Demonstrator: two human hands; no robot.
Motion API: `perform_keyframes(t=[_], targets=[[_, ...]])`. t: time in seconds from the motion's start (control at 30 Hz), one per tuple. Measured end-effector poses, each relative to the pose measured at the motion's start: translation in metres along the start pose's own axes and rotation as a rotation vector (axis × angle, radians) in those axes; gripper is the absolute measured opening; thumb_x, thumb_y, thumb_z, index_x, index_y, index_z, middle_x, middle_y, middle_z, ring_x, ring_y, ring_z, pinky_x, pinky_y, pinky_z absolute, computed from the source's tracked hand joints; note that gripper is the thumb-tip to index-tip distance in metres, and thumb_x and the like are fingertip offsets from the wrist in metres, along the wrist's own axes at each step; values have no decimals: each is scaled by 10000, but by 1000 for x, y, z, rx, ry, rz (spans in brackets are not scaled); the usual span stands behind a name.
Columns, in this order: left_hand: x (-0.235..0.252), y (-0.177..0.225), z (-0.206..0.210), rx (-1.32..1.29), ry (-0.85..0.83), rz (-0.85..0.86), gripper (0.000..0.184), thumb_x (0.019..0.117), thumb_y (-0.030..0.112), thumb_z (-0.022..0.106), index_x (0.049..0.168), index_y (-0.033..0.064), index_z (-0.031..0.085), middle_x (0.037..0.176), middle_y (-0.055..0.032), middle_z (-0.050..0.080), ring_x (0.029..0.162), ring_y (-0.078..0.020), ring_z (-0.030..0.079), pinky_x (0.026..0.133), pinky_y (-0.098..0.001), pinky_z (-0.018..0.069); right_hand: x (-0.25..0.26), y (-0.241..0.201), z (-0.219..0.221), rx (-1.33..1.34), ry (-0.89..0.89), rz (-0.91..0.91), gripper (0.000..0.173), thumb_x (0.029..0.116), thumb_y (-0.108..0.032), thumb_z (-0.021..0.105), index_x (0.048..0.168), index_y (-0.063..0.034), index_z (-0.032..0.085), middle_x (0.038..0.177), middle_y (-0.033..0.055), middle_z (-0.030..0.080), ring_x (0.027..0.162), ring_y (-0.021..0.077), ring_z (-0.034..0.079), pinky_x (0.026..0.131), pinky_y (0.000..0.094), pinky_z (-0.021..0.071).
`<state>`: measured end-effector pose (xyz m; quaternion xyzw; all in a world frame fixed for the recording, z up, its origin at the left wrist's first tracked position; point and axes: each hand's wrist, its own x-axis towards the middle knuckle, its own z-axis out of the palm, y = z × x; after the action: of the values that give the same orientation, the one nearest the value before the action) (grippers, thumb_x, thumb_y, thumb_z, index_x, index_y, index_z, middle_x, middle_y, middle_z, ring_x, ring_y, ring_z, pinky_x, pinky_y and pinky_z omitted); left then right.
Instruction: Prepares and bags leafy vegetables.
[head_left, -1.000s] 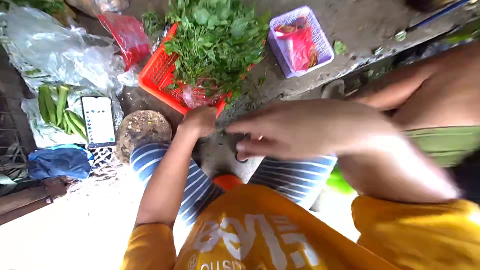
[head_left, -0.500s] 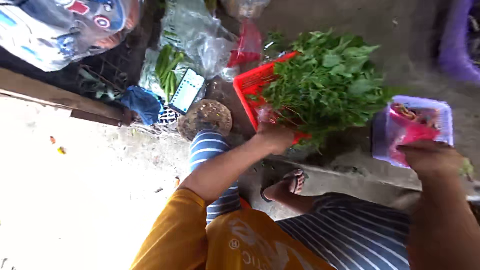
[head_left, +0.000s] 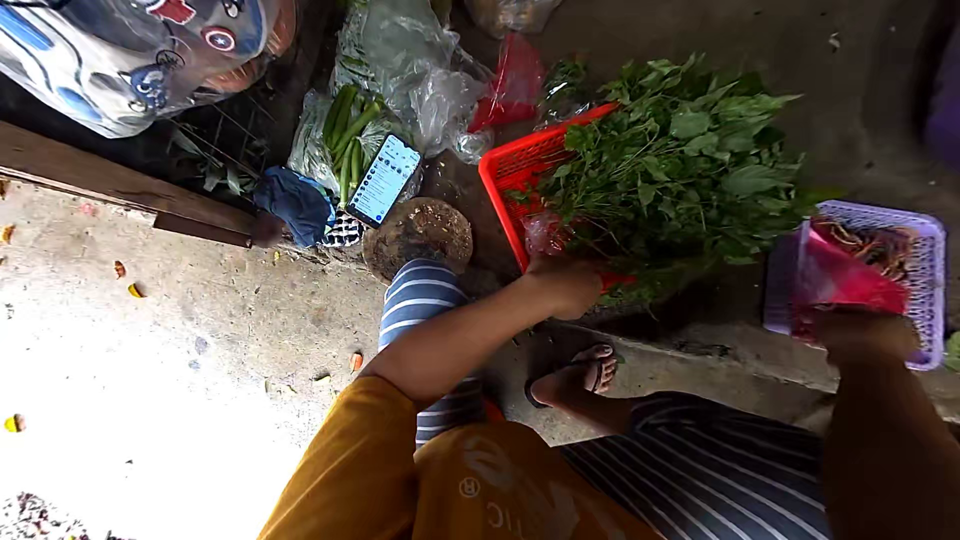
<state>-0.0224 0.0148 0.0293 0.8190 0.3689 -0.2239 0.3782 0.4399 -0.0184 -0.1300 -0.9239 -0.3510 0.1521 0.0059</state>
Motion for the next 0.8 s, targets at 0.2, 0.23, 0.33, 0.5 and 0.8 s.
perform_keyframes(t=[0.2, 0.23, 0.33, 0.5, 0.8], targets=[[4, -1, -1, 23, -13, -18, 445, 1051, 244, 572, 1430, 18, 519, 1323, -229, 613, 1232, -402, 591, 962, -623, 475, 0, -12, 1, -6, 52, -11, 670, 903, -265, 712, 1427, 84, 480, 1442, 332, 511, 1395, 444, 472, 1152, 584, 374], [4, -1, -1, 28, -13, -16, 441, 1052, 250, 570, 1422, 15, 523, 1327, -228, 612, 1226, -401, 595, 952, -620, 480, 1, -10, 3, -30, 4, -38, 628, 924, -256, 708, 1402, 94, 499, 1412, 354, 525, 1369, 480, 485, 1127, 629, 380], [5, -1, -1, 22, -17, -18, 433, 1049, 250, 576, 1406, 9, 530, 1351, -224, 599, 1240, -400, 587, 955, -623, 479, 3, -8, 6, -41, -58, -51, 596, 947, -240, 692, 1396, 101, 502, 1406, 364, 524, 1360, 504, 482, 1111, 662, 374], [8, 0, -1, 14, -22, -13, 452, 1054, 260, 572, 1431, 17, 510, 1375, -228, 581, 1260, -400, 572, 972, -625, 464, -1, -10, 2, 92, -3, 47, 617, 941, -219, 689, 1429, 90, 472, 1448, 327, 510, 1395, 441, 472, 1150, 583, 371], [11, -1, 0, 42, -21, -10, 459, 1057, 284, 569, 1423, 15, 509, 1358, -224, 588, 1239, -393, 584, 961, -612, 475, 13, -5, -20, 111, 54, 103, 608, 949, -292, 677, 1409, 72, 517, 1439, 282, 546, 1370, 397, 514, 1141, 555, 394]])
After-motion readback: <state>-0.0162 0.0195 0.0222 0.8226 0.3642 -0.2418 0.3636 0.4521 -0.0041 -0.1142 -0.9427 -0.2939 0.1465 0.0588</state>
